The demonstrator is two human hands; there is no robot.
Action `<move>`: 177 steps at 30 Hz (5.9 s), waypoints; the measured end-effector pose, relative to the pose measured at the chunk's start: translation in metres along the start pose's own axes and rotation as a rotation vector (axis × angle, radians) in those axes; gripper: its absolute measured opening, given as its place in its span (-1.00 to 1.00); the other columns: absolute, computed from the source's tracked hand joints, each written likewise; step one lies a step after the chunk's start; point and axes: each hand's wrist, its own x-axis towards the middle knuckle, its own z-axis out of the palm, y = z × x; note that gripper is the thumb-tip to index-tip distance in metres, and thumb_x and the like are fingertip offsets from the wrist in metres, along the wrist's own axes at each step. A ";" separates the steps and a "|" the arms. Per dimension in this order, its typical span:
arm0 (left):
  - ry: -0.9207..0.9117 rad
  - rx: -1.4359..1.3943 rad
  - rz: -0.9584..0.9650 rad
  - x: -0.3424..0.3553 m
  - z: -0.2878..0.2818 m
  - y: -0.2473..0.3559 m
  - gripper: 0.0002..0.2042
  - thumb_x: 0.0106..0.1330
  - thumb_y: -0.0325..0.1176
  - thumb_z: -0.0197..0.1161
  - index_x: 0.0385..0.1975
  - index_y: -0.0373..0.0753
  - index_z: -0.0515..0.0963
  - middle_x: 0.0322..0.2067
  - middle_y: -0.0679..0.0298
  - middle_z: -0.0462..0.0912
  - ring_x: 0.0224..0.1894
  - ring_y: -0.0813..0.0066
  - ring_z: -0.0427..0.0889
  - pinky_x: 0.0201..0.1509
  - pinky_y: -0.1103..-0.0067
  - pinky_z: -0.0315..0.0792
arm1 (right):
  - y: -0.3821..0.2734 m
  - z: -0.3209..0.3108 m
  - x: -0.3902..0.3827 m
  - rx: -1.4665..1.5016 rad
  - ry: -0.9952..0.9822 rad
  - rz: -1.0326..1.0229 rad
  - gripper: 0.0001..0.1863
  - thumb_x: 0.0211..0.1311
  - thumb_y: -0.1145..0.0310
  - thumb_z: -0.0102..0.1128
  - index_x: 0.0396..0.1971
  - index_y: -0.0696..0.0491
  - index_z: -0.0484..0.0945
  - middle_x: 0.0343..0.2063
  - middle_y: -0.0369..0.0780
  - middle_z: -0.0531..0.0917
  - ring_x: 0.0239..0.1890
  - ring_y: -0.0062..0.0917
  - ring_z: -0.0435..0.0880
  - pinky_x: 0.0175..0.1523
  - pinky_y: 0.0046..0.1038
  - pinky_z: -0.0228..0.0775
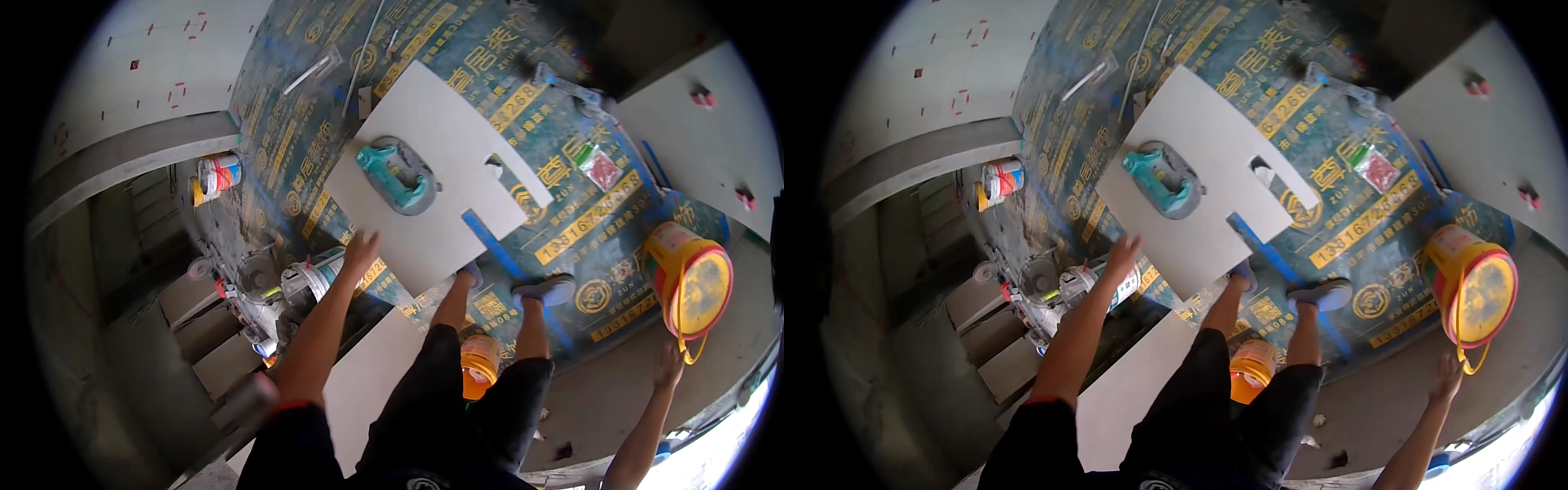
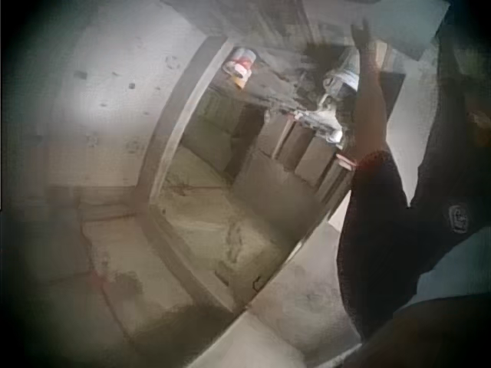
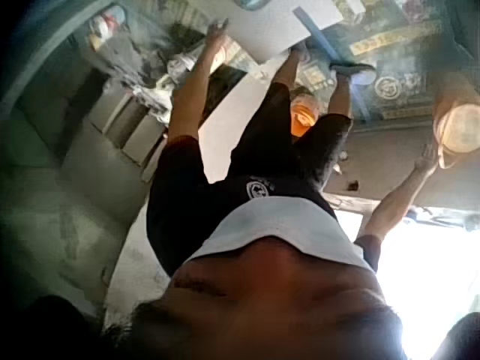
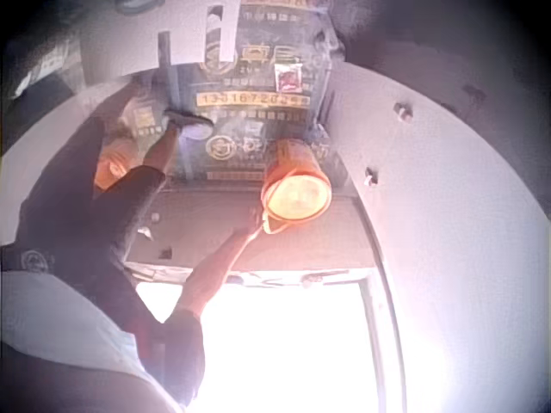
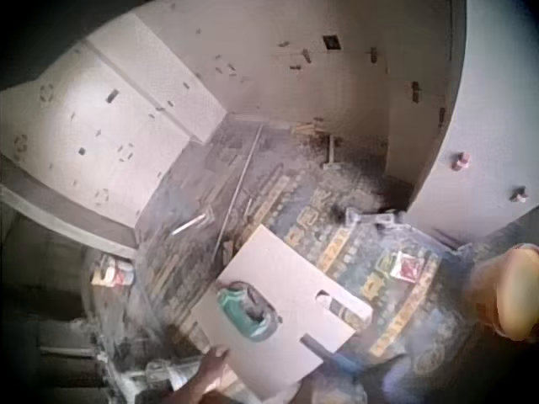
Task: The person cuts a tile using a circular saw, wipes the tile surface, and uses a suction cup tool to position and install the tile onto a wall.
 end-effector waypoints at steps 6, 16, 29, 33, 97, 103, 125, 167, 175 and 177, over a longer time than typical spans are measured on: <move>0.138 -0.451 -0.416 0.136 0.100 0.098 -0.42 0.34 -0.21 0.07 0.11 -0.62 0.08 0.02 -0.32 0.41 0.08 -0.14 0.49 0.20 0.24 0.37 | 0.138 0.000 -0.106 -0.791 -0.018 0.147 -0.77 0.32 0.19 0.12 -0.45 0.01 0.51 -0.57 -0.31 0.46 -0.56 -0.61 0.47 -0.54 -0.57 0.29; -0.164 -0.732 -0.251 0.122 0.078 0.069 -0.45 0.35 -0.11 0.17 0.08 -0.46 0.22 -0.03 -0.21 0.51 -0.03 0.02 0.58 0.05 0.33 0.43 | 0.306 0.516 -0.268 -0.812 -0.933 -0.455 -0.73 0.34 0.32 0.00 -0.24 0.27 0.51 -0.34 -0.15 0.58 -0.32 -0.50 0.62 -0.20 -0.51 0.46; 0.043 -0.917 -0.663 0.054 0.124 -0.093 -0.26 0.20 -0.05 0.37 0.16 -0.51 0.22 0.18 -0.14 0.31 0.20 0.12 0.36 0.25 0.39 0.26 | 0.406 0.654 -0.307 -1.853 -0.676 -0.730 -0.47 0.07 0.03 0.24 -0.06 0.11 0.52 -0.18 0.00 0.66 -0.08 -0.11 0.63 0.03 -0.16 0.44; -0.052 -0.942 -0.716 0.061 0.126 -0.090 -0.15 0.15 0.01 0.40 0.15 -0.58 0.11 0.15 -0.22 0.32 0.19 0.02 0.39 0.24 0.36 0.30 | 0.408 0.659 -0.296 -1.856 -0.696 -0.612 -0.52 0.02 0.10 0.22 -0.09 0.08 0.55 -0.23 -0.02 0.68 -0.10 -0.13 0.64 0.04 -0.16 0.44; -0.150 -0.865 -0.712 0.062 0.131 -0.092 -0.10 0.21 0.01 0.34 0.17 -0.59 -0.06 0.17 -0.31 0.23 0.22 -0.07 0.34 0.29 0.33 0.26 | 0.412 0.662 -0.314 -1.894 -0.538 -0.696 -0.53 -0.05 0.12 0.21 -0.15 0.10 0.57 -0.26 0.01 0.68 -0.16 -0.11 0.65 -0.02 -0.18 0.47; -0.149 -0.845 -0.712 0.062 0.131 -0.091 -0.10 0.20 0.00 0.35 0.17 -0.60 -0.06 0.16 -0.31 0.24 0.22 -0.06 0.34 0.29 0.33 0.26 | 0.411 0.661 -0.314 -1.907 -0.542 -0.693 -0.51 -0.03 0.12 0.22 -0.13 0.12 0.56 -0.26 0.01 0.68 -0.15 -0.11 0.65 -0.02 -0.17 0.47; -0.152 -0.863 -0.735 0.059 0.122 -0.086 -0.19 0.19 -0.03 0.36 0.08 -0.57 0.02 0.12 -0.31 0.30 0.16 -0.07 0.39 0.23 0.31 0.31 | 0.415 0.660 -0.311 -1.899 -0.501 -0.725 -0.58 -0.05 0.13 0.21 -0.23 0.11 0.58 -0.34 -0.02 0.69 -0.20 -0.11 0.66 -0.02 -0.17 0.46; -0.215 -0.857 -0.759 0.057 0.127 -0.089 -0.17 0.22 -0.01 0.33 0.09 -0.57 -0.04 0.09 -0.28 0.31 0.14 -0.08 0.40 0.20 0.30 0.32 | 0.417 0.658 -0.304 -1.905 -0.524 -0.683 -0.57 -0.10 0.14 0.23 -0.22 0.08 0.57 -0.31 0.00 0.68 -0.18 -0.06 0.65 -0.01 -0.15 0.46; -0.142 -0.876 -0.717 0.056 0.141 -0.095 -0.15 0.19 -0.05 0.37 0.14 -0.58 -0.01 0.11 -0.23 0.30 0.14 -0.06 0.39 0.24 0.32 0.29 | 0.417 0.661 -0.309 -1.956 -0.509 -0.653 -0.46 -0.08 0.08 0.21 -0.06 0.05 0.56 -0.23 0.03 0.67 -0.10 -0.07 0.64 0.04 -0.15 0.45; -0.083 -0.849 -0.661 0.052 0.148 -0.107 -0.17 0.18 -0.10 0.39 0.18 -0.54 0.02 0.13 -0.17 0.31 0.13 -0.03 0.41 0.25 0.33 0.30 | 0.418 0.663 -0.313 -1.946 -0.534 -0.646 -0.45 -0.08 0.08 0.21 -0.05 0.05 0.55 -0.21 0.05 0.66 -0.09 -0.06 0.63 0.05 -0.15 0.45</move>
